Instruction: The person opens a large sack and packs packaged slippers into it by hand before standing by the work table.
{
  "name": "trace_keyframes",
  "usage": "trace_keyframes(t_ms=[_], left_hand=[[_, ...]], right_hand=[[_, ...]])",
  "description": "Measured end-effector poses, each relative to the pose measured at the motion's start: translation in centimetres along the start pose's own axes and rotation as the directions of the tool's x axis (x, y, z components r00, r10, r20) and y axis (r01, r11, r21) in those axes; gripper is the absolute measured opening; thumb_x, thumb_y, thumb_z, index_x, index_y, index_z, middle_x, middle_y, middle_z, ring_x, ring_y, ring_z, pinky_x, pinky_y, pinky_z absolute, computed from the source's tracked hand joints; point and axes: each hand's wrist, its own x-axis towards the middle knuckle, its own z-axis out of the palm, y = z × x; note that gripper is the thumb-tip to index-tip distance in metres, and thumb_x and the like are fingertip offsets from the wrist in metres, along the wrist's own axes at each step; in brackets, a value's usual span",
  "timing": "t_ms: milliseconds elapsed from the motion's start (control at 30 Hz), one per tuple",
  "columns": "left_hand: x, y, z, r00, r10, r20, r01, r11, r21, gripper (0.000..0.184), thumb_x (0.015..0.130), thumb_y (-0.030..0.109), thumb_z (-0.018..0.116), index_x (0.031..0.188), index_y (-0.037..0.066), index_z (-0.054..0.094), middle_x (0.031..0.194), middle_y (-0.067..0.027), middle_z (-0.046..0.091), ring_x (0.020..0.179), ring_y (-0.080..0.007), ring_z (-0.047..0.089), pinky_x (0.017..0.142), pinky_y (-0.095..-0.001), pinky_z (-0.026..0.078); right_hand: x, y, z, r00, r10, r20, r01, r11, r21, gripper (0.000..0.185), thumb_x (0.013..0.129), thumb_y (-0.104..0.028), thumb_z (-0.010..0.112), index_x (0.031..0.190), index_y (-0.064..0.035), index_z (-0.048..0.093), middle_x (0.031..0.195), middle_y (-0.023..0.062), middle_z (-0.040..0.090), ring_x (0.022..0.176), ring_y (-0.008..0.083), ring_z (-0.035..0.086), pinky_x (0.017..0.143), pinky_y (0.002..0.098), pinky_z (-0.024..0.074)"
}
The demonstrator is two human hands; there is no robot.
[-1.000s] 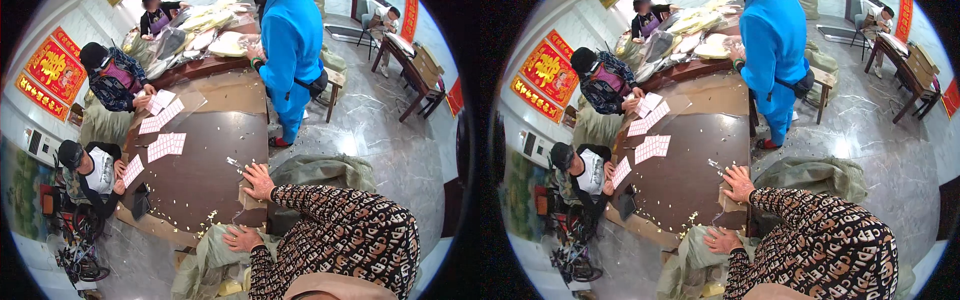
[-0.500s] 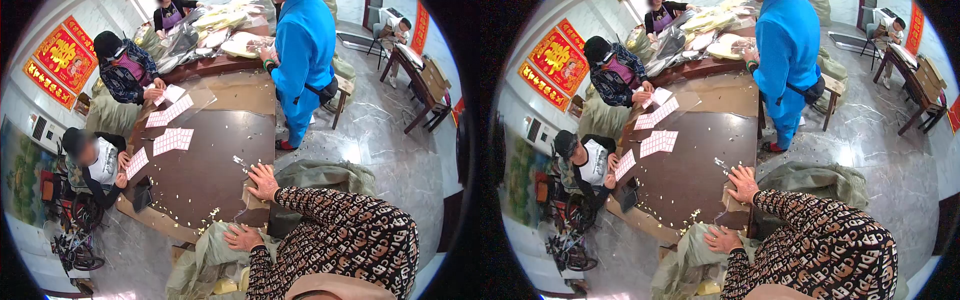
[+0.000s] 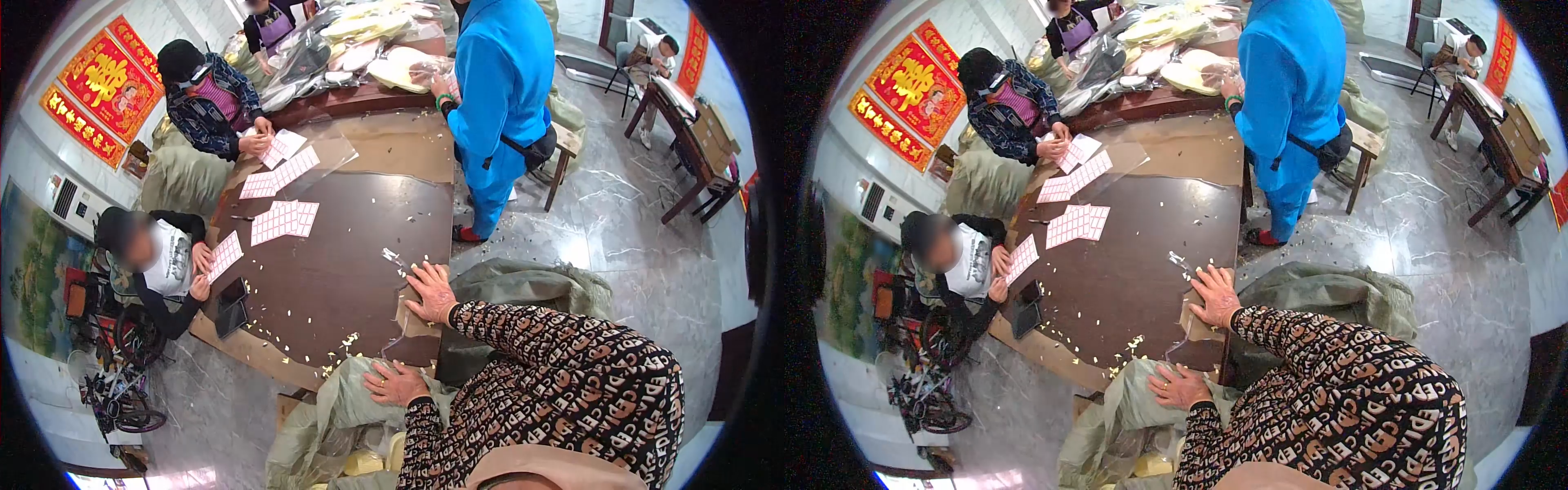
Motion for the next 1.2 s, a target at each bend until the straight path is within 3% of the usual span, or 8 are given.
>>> trace_keyframes(t_ms=[1200], left_hand=[[-0.1,-0.2,0.9,0.999,0.02,-0.043,-0.019,1.0,0.023,0.055,0.095,0.044,0.047,0.139,0.012,0.045,0.147,-0.0187,0.035,0.137,-0.0343,0.03,0.105,-0.0574,0.023]], right_hand=[[0.0,-0.1,-0.3,1.0,0.001,-0.016,-0.001,1.0,-0.005,0.061,0.076,-0.04,0.07,0.125,-0.0066,0.056,0.137,0.0172,0.047,0.132,0.0395,0.037,0.11,0.0544,0.0244]])
